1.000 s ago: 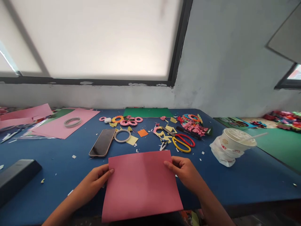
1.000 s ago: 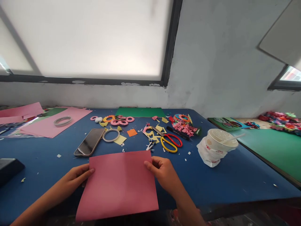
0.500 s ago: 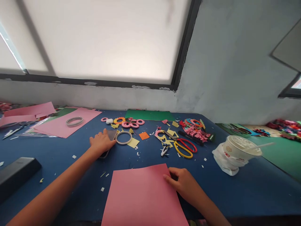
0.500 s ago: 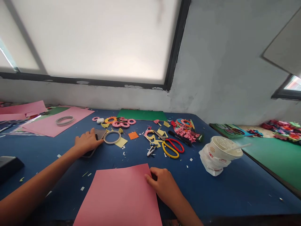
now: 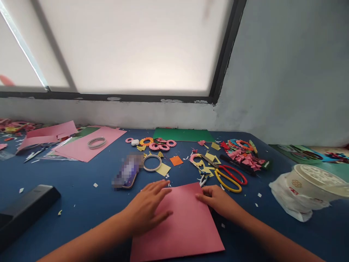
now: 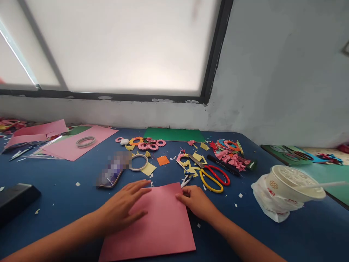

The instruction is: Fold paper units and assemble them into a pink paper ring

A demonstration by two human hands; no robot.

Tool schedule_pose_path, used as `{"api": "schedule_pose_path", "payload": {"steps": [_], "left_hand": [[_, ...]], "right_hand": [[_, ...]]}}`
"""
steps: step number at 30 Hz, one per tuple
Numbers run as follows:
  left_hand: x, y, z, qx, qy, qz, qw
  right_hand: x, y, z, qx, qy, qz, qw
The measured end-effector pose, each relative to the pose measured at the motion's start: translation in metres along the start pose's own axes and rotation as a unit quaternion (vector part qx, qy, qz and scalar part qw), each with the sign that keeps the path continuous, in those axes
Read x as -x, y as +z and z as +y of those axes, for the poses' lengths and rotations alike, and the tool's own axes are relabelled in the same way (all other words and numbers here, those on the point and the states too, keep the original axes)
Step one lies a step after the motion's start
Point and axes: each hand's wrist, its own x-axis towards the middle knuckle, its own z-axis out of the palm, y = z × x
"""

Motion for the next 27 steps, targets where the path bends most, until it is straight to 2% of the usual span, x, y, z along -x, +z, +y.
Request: {"api": "schedule_pose_path", "payload": {"steps": [2, 5, 10, 15, 18, 21, 23, 27], "left_hand": [[0.000, 0.006, 0.005, 0.012, 0.035, -0.019, 0.999], [-0.006, 0.010, 0.000, 0.011, 0.040, -0.030, 0.999], [-0.021, 0.011, -0.013, -0.012, 0.011, -0.034, 0.999], [-0.030, 0.014, -0.025, -0.033, -0.033, -0.014, 0.999], [-0.031, 0.008, -0.045, -0.058, -0.126, 0.032, 0.990], [-0.029, -0.005, -0.074, -0.088, -0.276, 0.101, 0.952], [-0.027, -0.012, -0.090, -0.092, -0.349, 0.113, 0.926], [-0.028, -0.016, -0.104, -0.079, -0.415, 0.112, 0.899]], "right_hand": [[-0.008, 0.001, 0.001, 0.004, -0.009, 0.018, 1.000], [-0.014, 0.001, 0.000, 0.016, -0.024, 0.053, 0.998], [-0.022, -0.009, 0.001, 0.021, -0.029, 0.064, 0.997], [-0.028, -0.017, 0.005, 0.014, -0.020, 0.052, 0.998], [-0.028, -0.017, 0.006, 0.009, -0.021, 0.047, 0.999], [-0.027, -0.016, 0.006, 0.012, -0.027, 0.053, 0.998], [-0.026, -0.015, 0.006, 0.015, -0.032, 0.057, 0.998], [-0.024, -0.015, 0.005, 0.025, -0.038, 0.067, 0.997]]}}
